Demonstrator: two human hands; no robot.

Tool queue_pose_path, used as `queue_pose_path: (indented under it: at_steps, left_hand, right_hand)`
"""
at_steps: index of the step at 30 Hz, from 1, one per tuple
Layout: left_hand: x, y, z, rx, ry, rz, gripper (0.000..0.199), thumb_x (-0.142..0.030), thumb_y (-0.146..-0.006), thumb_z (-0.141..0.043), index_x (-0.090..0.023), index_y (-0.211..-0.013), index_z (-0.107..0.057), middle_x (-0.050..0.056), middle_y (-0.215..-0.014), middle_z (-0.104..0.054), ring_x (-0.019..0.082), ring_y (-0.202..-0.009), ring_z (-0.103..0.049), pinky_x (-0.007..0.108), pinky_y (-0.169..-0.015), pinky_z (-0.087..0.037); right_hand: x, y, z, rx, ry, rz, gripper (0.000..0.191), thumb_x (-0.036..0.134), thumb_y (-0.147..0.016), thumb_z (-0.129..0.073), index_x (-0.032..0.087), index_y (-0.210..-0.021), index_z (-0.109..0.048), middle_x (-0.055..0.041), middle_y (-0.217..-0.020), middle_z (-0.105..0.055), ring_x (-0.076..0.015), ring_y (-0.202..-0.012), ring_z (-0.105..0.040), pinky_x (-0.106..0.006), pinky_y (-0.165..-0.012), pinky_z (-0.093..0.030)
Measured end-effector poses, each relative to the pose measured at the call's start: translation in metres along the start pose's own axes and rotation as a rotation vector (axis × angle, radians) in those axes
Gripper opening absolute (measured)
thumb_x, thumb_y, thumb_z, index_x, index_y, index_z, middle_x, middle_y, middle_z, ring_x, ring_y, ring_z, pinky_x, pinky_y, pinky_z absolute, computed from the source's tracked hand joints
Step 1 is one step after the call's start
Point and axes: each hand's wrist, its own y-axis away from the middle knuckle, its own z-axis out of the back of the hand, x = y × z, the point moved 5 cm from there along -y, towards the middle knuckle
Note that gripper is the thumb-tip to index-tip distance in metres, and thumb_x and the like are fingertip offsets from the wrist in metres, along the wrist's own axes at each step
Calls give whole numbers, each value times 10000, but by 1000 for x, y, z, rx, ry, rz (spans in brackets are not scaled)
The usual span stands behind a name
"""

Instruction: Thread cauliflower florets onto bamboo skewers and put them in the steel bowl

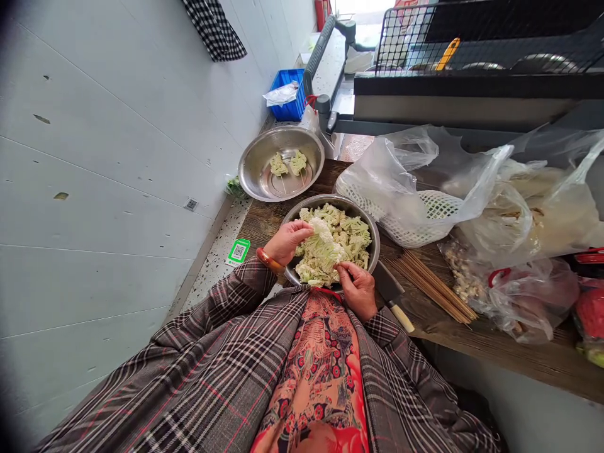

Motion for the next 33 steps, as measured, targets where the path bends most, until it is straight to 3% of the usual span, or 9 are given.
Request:
queue_pose_path:
  at_steps: [4,8,11,14,19,26,33]
  left_hand:
    - [10,-3,-1,-18,-12,-4,173,-287,-608,-685,-149,-612,-582,-26,-630,-524,93,-643,-429,250,-672,-346]
    - [17,-7,4,-108,114,104,214,-358,-636,-691,-165,-691,-617,-3,-745,-588,110,-708,-488,245,-661,-360]
    - [12,-10,6,-75,208,149,323,-463,-662,-692,-174,-800,-649,32,-858,-634,128,-759,-539,249,-664,-387]
    - [9,-10,11,-66,289,183,411,-551,-669,-673,-167,-812,-644,50,-839,-640,135,-754,-559,245,-647,-408]
    - [22,-2,14,-46,479,242,485,-607,-678,-643,-156,-856,-621,64,-821,-648,147,-734,-588,262,-652,-453]
    - [27,9,-10,62,540,130,371,-345,-635,-767,-164,-931,-636,46,-893,-668,123,-722,-599,250,-660,-459]
    - [21,8,-9,-119,631,31,281,-195,-600,-741,-151,-861,-648,18,-776,-672,99,-627,-569,238,-608,-427]
  right_hand:
    - [-3,-3,-3,11,-38,-38,306,421,-846,-526,155,-820,-673,14,-588,-507,-117,-550,-437,-242,-537,-349]
    - [-4,-10,-8,70,-145,-80,310,442,-842,-524,166,-836,-664,16,-588,-500,-118,-553,-446,-242,-540,-359]
    - [-5,-15,-9,56,-243,-117,314,462,-827,-541,172,-848,-658,17,-592,-496,-110,-538,-432,-235,-513,-348]
    - [-5,-18,-12,42,-346,-182,320,478,-798,-576,172,-850,-652,26,-589,-479,-89,-493,-374,-223,-452,-290]
    - [6,-23,-25,81,-521,-293,341,491,-745,-635,166,-849,-640,55,-568,-438,-49,-428,-263,-212,-391,-164]
    - [26,-35,-43,84,-607,-292,322,475,-725,-657,176,-840,-623,66,-565,-439,-34,-405,-237,-211,-382,-120]
    - [30,-31,-58,117,-592,-267,328,476,-731,-653,188,-889,-643,43,-607,-489,-57,-444,-330,-212,-399,-202]
